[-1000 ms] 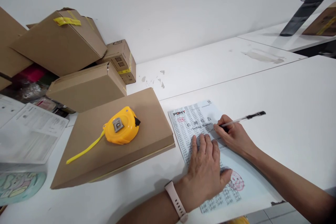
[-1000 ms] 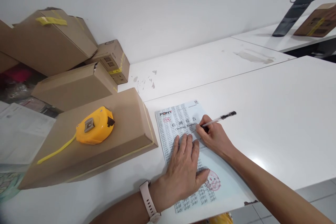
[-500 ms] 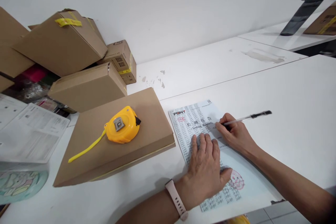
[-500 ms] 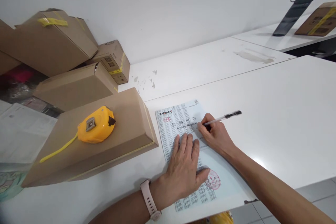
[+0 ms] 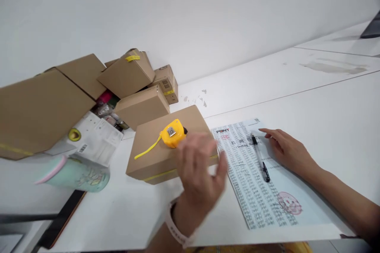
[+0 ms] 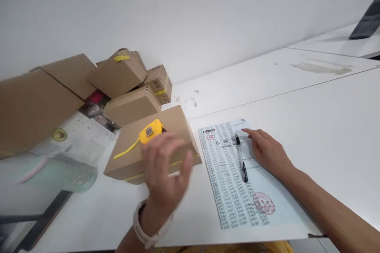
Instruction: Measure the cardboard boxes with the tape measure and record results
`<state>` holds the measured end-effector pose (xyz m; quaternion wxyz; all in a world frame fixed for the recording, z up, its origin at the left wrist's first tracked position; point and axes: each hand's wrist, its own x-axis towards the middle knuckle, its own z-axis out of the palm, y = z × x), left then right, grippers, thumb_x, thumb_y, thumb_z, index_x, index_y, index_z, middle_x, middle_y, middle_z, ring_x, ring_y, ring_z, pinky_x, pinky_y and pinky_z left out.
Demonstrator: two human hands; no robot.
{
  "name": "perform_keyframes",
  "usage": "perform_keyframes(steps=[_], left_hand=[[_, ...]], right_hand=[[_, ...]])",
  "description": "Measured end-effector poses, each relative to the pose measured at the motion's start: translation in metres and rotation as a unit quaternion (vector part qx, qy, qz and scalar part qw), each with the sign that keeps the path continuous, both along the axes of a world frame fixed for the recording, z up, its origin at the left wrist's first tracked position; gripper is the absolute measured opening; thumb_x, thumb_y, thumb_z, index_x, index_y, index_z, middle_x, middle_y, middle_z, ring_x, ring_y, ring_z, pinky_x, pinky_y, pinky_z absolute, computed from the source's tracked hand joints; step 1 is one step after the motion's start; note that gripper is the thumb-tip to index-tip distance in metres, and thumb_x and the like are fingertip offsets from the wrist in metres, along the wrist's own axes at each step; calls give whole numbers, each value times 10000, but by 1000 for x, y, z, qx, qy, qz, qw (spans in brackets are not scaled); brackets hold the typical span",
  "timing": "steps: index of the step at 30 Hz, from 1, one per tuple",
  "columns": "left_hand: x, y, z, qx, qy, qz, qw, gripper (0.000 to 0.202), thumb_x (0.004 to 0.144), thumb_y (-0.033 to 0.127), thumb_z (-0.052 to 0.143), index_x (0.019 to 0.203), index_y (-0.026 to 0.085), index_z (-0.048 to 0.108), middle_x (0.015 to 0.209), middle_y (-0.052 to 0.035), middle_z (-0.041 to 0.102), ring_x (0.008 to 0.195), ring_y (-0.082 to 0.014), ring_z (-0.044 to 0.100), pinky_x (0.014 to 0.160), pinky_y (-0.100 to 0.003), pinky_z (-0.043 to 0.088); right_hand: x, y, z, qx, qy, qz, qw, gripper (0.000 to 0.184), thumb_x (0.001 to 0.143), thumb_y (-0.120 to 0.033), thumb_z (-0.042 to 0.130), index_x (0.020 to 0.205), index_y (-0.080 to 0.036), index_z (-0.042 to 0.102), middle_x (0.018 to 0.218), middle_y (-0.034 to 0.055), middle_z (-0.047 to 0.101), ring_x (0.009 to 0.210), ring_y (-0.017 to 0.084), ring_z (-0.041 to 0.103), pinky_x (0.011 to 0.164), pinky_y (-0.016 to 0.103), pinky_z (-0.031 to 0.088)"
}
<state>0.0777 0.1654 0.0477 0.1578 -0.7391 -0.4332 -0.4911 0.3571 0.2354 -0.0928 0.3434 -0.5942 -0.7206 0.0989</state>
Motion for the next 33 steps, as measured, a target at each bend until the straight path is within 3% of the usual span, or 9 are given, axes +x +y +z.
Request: perform_keyframes(steps=[4,8,11,13,15,18,20,26,33], left_hand=[[-55,30,12,-152,7,152,977,562,877,404,696,1349,173,499,1340,-203,589,1249,-395,533,1034,-596,422],[-73,37,12,-263,-59,146,952,598,851,420,695,1361,188,484,1315,-170,611,1258,-366,542,1052,-537,423],[-66,18,19,-290,-188,44,937,621,809,473,723,1320,218,482,1198,-121,650,1108,-312,629,947,-440,500],[-59,0,27,-352,-276,-77,891,654,826,562,682,1339,221,462,964,-60,674,870,-249,673,788,-364,537],[-52,-15,36,-411,-325,-165,836,666,851,627,626,1347,210,471,765,-4,628,703,-203,639,666,-308,520],[-44,-28,44,-450,-349,-189,800,658,851,639,628,1325,201,502,692,15,587,664,-186,608,622,-283,508],[-43,-32,45,-450,-355,-179,800,653,849,628,644,1322,200,504,709,10,587,675,-185,604,634,-289,520],[-63,-36,47,-437,-343,-148,818,682,822,658,669,1316,214,512,660,35,552,640,-180,583,631,-293,502],[-160,-4,70,-367,-318,-16,874,627,772,660,655,1190,197,594,857,-23,669,654,-156,574,531,-238,369]], right_hand=[[-2,-2,4,27,23,-46,998,360,956,-351,402,1246,-252,591,1057,114,688,799,266,638,661,405,470],[-13,-14,28,81,55,-78,992,339,985,-394,403,1202,-237,611,993,146,669,810,299,617,647,421,442],[-31,-31,61,86,131,-78,984,344,982,-487,447,1131,-249,646,1026,150,667,836,303,603,644,423,442],[-48,-44,88,1,227,-24,974,379,953,-580,500,1045,-262,686,1010,127,685,814,277,602,660,412,471],[-68,-57,114,-138,326,97,930,503,953,-667,437,1018,-252,714,958,116,690,785,250,604,691,406,514],[-98,-70,147,-259,398,226,850,614,955,-728,343,1002,-234,705,991,119,688,829,244,613,679,375,534],[-113,-74,161,-287,394,264,833,626,950,-742,338,939,-227,694,981,110,684,839,234,607,685,358,528],[-140,-70,178,-309,327,256,856,607,843,-800,502,749,-214,630,820,76,635,712,193,555,601,324,472],[-138,6,175,-207,374,222,876,511,778,-706,697,712,-215,572,797,36,596,768,172,541,725,320,488]])
